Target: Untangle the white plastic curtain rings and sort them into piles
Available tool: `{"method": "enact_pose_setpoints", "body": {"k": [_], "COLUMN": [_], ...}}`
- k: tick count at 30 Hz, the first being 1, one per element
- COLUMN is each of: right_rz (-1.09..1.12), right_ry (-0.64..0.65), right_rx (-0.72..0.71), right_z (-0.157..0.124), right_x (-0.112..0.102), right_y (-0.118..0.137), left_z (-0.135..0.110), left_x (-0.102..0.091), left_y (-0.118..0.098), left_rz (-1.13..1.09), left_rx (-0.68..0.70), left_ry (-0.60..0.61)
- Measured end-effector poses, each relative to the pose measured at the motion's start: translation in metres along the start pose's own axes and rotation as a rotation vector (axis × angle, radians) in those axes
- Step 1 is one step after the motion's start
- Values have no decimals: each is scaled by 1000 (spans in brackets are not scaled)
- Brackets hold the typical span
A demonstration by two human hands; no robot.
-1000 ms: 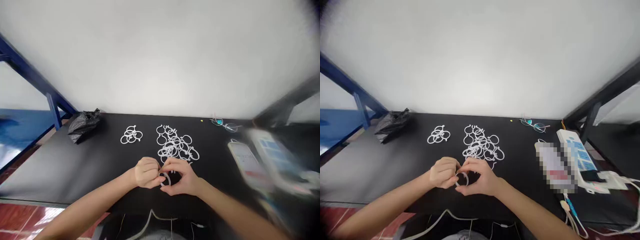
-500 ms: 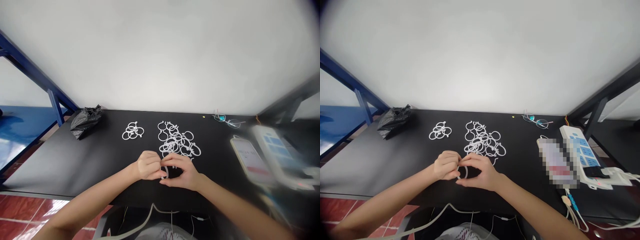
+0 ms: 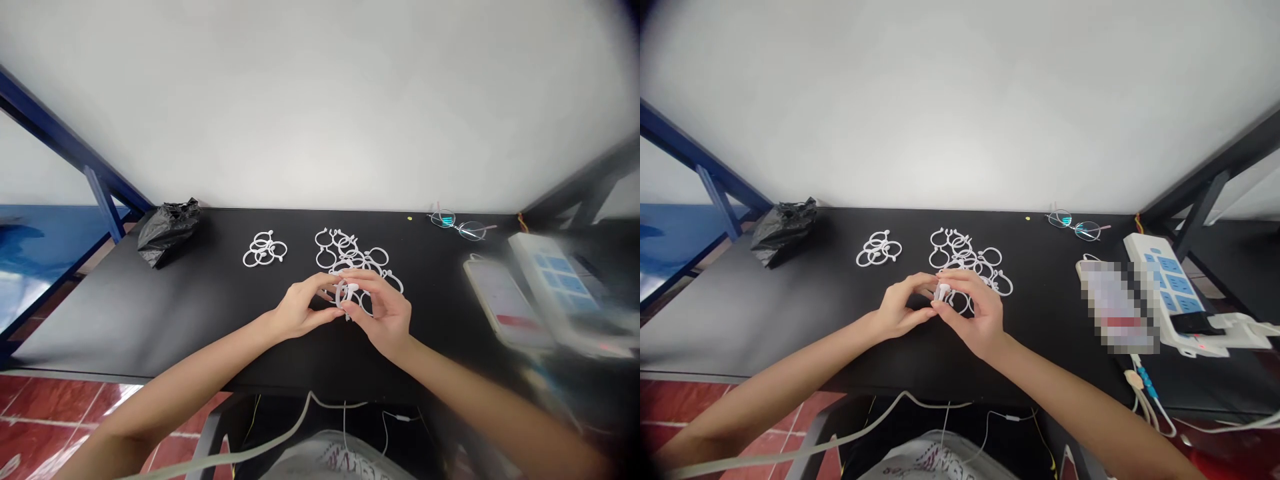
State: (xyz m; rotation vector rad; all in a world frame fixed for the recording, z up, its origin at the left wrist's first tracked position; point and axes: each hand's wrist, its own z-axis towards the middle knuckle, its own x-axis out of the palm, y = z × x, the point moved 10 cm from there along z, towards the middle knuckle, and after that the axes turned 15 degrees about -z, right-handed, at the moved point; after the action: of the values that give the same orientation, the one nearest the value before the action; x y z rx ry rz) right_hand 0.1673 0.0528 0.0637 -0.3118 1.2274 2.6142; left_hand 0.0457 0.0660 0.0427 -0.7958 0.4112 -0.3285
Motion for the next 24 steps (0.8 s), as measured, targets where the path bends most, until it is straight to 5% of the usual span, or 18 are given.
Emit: {"method": "enact_pose_setpoints", "body": {"k": [11, 19, 24], "right_rz": [64, 46, -55], "right_ry": [11, 29, 26], "right_rx": [-44, 18, -63], "right_z": [-5, -8, -2], "right_x": [-5, -2, -6], "right_y": [10, 5, 9], "left_z": [4, 4, 6], "left_x": [7, 10, -3], "left_y": [-27, -20, -24], "left_rz": [65, 4, 79], "left_rx": [155, 63, 100], "left_ry": [3, 1, -50]}}
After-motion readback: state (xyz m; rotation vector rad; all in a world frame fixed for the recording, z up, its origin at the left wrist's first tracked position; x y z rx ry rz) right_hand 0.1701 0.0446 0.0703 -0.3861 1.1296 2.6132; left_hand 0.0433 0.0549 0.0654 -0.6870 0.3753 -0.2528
